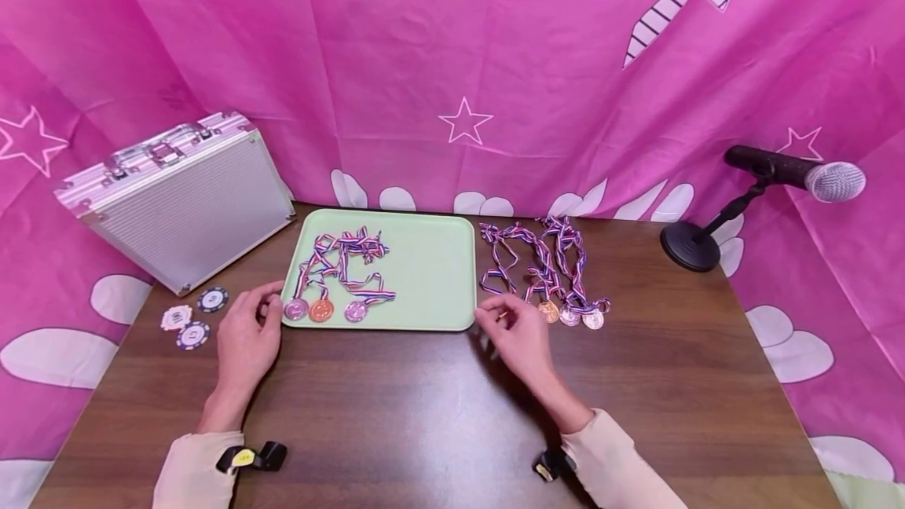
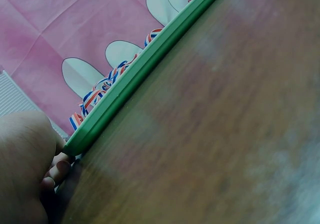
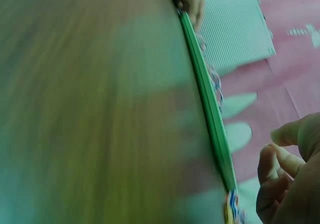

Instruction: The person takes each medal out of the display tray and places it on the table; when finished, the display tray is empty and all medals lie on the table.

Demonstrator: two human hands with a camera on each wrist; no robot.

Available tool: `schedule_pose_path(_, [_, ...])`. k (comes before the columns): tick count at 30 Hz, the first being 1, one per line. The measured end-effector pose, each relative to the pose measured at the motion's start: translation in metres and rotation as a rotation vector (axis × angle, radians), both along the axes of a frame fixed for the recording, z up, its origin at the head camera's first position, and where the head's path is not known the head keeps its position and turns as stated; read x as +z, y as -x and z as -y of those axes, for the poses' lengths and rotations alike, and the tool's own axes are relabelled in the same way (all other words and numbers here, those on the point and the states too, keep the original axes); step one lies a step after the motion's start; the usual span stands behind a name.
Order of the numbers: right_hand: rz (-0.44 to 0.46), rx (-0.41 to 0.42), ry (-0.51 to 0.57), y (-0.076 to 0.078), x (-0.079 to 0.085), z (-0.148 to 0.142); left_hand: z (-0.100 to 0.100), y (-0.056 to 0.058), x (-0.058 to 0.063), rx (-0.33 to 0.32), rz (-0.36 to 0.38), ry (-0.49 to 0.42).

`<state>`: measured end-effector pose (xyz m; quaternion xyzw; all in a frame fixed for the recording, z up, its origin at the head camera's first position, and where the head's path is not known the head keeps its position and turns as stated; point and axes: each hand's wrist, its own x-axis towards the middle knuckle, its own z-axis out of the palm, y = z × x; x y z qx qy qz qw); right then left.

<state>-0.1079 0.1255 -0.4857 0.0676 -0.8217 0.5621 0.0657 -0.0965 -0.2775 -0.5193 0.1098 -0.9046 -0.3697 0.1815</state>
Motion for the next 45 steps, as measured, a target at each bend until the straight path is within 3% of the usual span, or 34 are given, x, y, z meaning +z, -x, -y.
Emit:
schedule_pose_path(10, [-0.027,0.133,-0.018,-0.003,0.005,0.061,-0.001,-0.001,-0.001,-0.012,0.015,-0.015])
schedule_pose_path(16, [-0.028,0.207,-0.134,0.001,0.005,0.102,0.0,0.0,0.001,-0.01,0.0,-0.017])
schedule_pose_path(23, [-0.087,0.245,-0.231,0.012,-0.002,0.14,0.001,-0.001,-0.001,-0.009,0.032,-0.012])
schedule_pose_path(27, [-0.121,0.261,-0.279,0.019,-0.005,0.153,0.0,0.0,-0.002,-0.005,0.004,-0.01])
schedule_pose_path(36, [-0.189,0.284,-0.575,0.028,-0.01,0.173,0.0,0.002,-0.002,0.001,-0.031,0.001])
schedule_pose_path(45, [-0.214,0.304,-0.687,0.031,-0.012,0.17,0.0,0.001,-0.001,0.0,-0.016,-0.005])
